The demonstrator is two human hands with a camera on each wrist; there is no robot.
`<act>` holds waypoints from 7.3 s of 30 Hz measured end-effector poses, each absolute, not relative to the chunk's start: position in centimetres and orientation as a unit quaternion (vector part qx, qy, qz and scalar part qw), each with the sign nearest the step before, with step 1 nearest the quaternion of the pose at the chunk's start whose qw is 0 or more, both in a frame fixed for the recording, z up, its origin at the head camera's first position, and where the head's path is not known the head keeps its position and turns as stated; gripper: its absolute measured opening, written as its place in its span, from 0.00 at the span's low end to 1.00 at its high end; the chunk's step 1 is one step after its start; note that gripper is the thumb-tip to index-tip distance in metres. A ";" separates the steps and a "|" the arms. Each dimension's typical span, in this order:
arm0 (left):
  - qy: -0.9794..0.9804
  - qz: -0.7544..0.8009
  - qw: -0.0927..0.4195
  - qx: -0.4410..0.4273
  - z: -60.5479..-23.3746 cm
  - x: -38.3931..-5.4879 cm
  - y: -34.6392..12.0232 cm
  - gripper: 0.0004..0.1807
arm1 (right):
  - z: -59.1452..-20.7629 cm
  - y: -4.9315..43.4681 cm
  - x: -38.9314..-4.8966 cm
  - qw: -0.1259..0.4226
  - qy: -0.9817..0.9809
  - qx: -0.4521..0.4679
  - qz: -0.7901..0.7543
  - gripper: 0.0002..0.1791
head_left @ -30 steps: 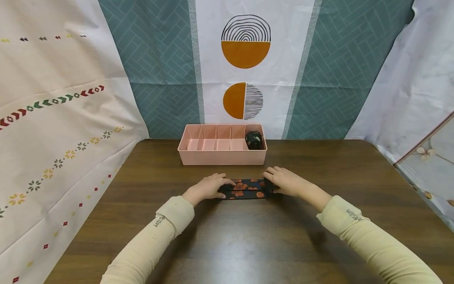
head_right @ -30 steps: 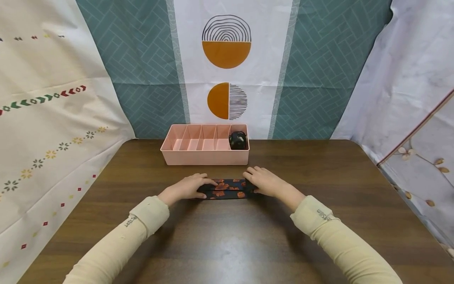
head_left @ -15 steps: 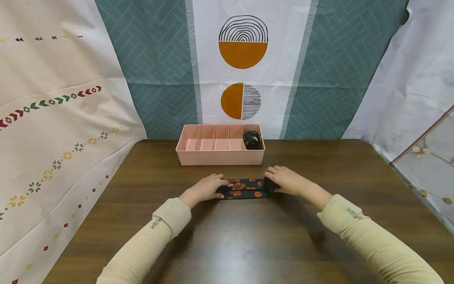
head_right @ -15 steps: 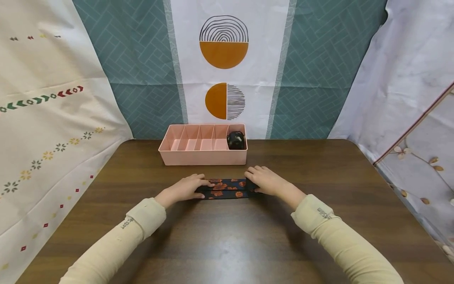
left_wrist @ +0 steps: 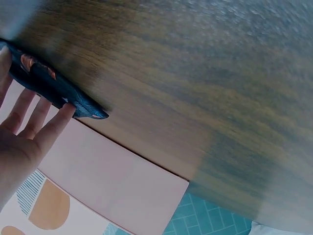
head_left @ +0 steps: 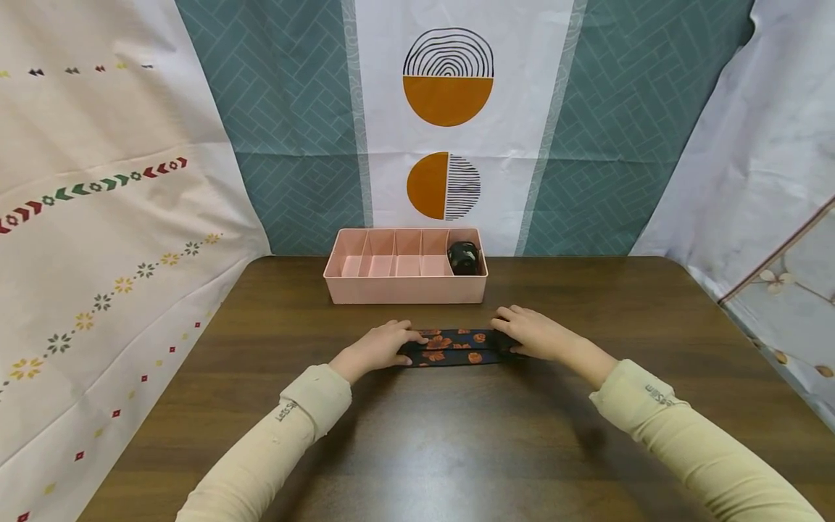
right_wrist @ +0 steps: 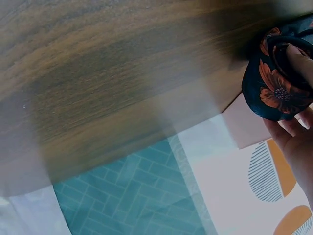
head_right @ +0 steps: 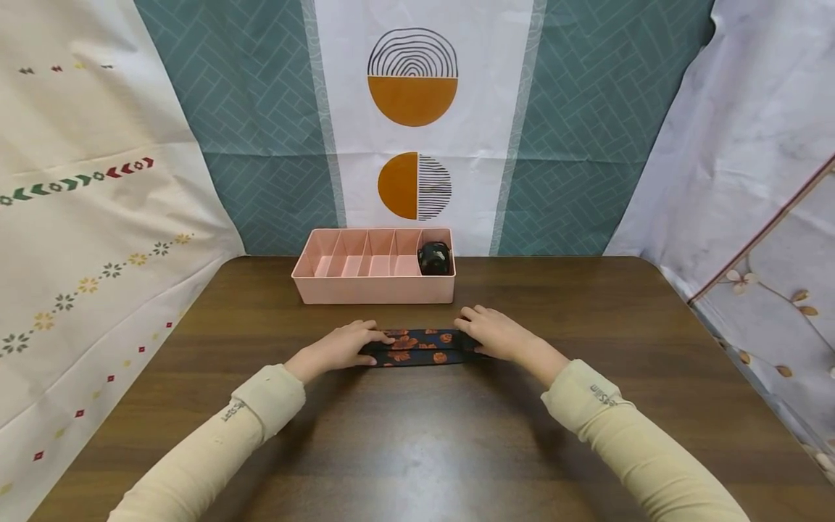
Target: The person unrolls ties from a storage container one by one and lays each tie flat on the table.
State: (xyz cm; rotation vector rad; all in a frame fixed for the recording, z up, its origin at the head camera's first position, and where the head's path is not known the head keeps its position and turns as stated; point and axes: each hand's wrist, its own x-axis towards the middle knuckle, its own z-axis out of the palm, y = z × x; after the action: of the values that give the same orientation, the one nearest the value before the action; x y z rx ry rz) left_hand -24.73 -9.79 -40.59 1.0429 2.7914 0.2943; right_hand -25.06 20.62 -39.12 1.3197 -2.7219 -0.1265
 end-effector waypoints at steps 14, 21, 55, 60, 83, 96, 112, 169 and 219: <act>0.928 0.103 0.077 0.349 -40.5 -24.9 -9.8 0.23 | -38.9 21.1 -25.1 0.061 -0.896 0.438 -0.046 0.21; 0.927 0.104 0.073 0.354 -40.7 -25.0 -9.8 0.23 | -38.7 21.3 -25.1 0.048 -0.898 0.434 -0.051 0.23; 0.929 0.105 0.089 0.344 -40.4 -24.9 -9.9 0.24 | -38.3 22.8 -25.0 0.021 -0.907 0.418 -0.049 0.28; 0.928 0.111 0.093 0.343 -40.4 -24.7 -10.0 0.23 | -38.5 22.9 -25.0 0.028 -0.905 0.422 -0.046 0.28; 0.928 0.114 0.086 0.344 -40.5 -24.6 -10.5 0.24 | -38.6 23.1 -24.9 0.063 -0.886 0.451 -0.087 0.23; 0.928 0.118 0.084 0.344 -40.3 -24.4 -10.9 0.24 | -38.8 23.3 -24.9 0.065 -0.885 0.451 -0.096 0.22; 0.929 0.122 0.088 0.337 -40.7 -24.4 -11.6 0.24 | -38.8 23.4 -24.7 0.073 -0.880 0.458 -0.099 0.22; 0.929 0.122 0.081 0.340 -40.9 -24.0 -13.3 0.24 | -39.0 25.2 -24.2 0.062 -0.906 0.415 -0.057 0.31; 0.933 0.130 0.082 0.325 -40.8 -23.8 -14.7 0.25 | -38.5 26.7 -24.1 0.049 -0.895 0.441 -0.045 0.30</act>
State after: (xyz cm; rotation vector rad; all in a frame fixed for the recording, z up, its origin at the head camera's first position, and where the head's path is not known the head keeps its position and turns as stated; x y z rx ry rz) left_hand -23.79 -14.67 -40.77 0.9717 2.7872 0.3895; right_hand -24.13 26.72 -38.53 1.3430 -2.7285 -0.1370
